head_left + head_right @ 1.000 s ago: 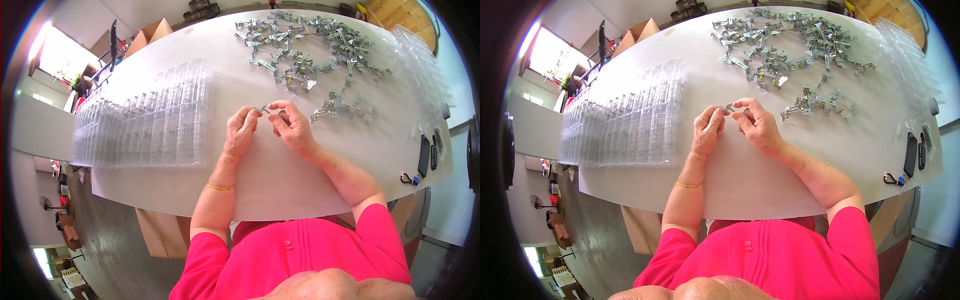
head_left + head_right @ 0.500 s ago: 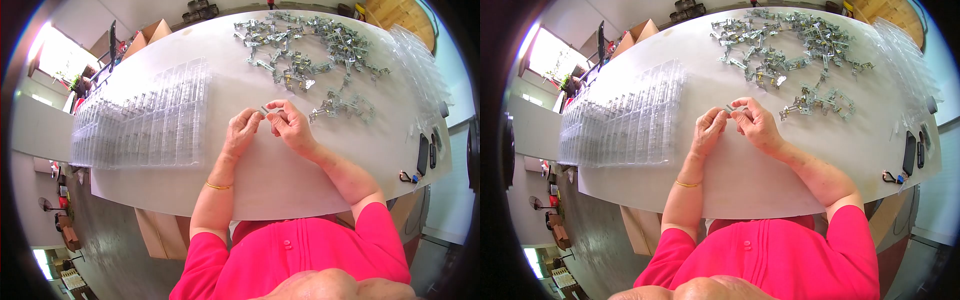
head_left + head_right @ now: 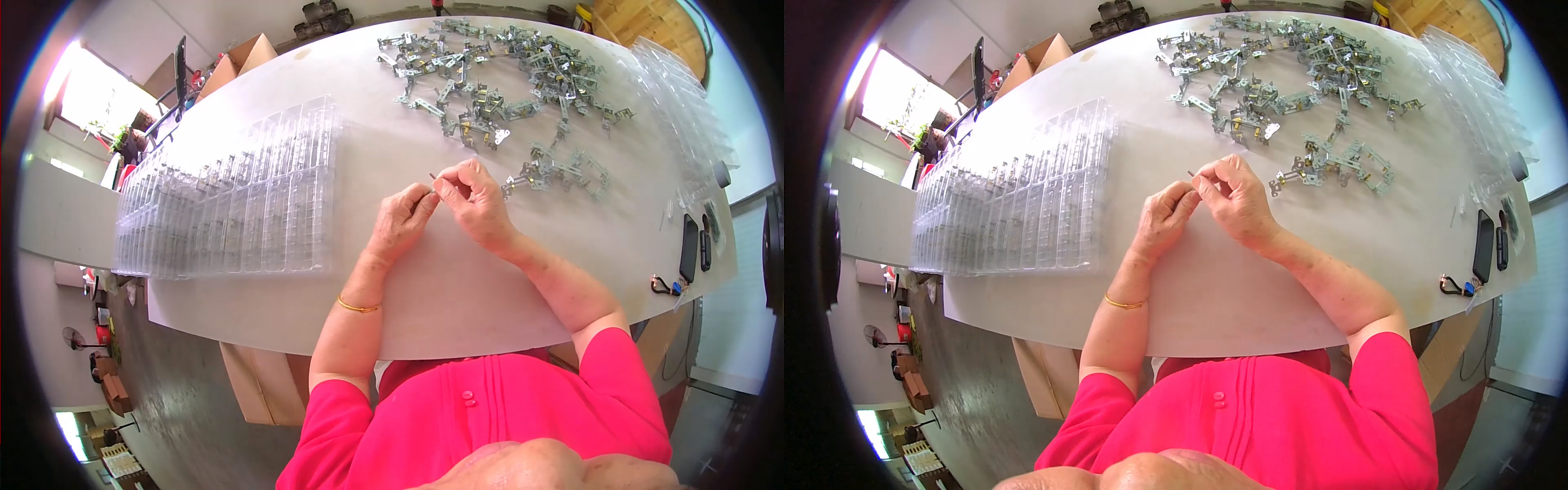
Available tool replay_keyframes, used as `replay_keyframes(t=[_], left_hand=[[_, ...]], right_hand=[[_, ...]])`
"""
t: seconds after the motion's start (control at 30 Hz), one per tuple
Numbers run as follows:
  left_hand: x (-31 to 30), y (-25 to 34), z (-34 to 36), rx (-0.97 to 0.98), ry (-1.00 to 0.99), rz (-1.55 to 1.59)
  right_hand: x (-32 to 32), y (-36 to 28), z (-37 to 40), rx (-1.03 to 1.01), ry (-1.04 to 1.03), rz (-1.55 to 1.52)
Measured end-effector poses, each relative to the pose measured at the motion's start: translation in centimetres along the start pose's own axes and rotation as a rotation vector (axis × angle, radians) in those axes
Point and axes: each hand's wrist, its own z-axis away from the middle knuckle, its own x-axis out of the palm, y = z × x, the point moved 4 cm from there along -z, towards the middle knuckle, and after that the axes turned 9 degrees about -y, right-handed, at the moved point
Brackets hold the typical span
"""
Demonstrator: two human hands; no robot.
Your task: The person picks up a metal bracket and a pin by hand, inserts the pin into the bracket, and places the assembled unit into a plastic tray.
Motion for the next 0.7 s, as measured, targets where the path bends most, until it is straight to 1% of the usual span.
replay_keyframes(t=[0.07,0.1,0.17,0.2,0.23,0.27,0.3,0.43,0.53,0.7], left_hand=[[0.2,0.5,0.0,0.096,-0.011,-0.051],[0.2,0.6,0.1,0.096,-0.009,-0.051],[0.1,-0.1,0.2,-0.084,-0.004,0.425],[-0.1,-0.2,0.1,-0.083,-0.004,0.425],[-0.6,-0.6,0.1,-0.129,0.018,0.522],[-1.0,-1.0,0.1,-0.176,0.041,0.619],[-1.0,-1.2,0.0,-0.148,0.052,0.662],[-1.1,-1.8,0.0,-0.147,0.047,0.691],[-0.8,-1.9,0.0,-0.164,0.042,0.699],[-0.9,-1.6,0.0,-0.167,0.043,0.621]], right_hand=[[-0.3,-0.3,0.0,-0.01,0.024,-0.027],[-0.6,-0.4,-0.1,-0.023,0.049,-0.053],[-0.7,-0.4,-0.2,-0.027,0.067,-0.06],[-0.8,-0.4,-0.3,-0.03,0.086,-0.065],[-0.9,-0.1,-0.3,-0.03,0.087,-0.065],[-0.6,0.7,-0.3,0.075,0.025,-0.152],[-0.3,1.3,-0.2,0.179,-0.038,-0.24],[0.2,1.0,-0.1,0.22,-0.087,-0.261],[0.3,0.9,0.0,0.244,-0.119,-0.205],[0.3,0.8,0.0,0.271,-0.137,-0.191]])
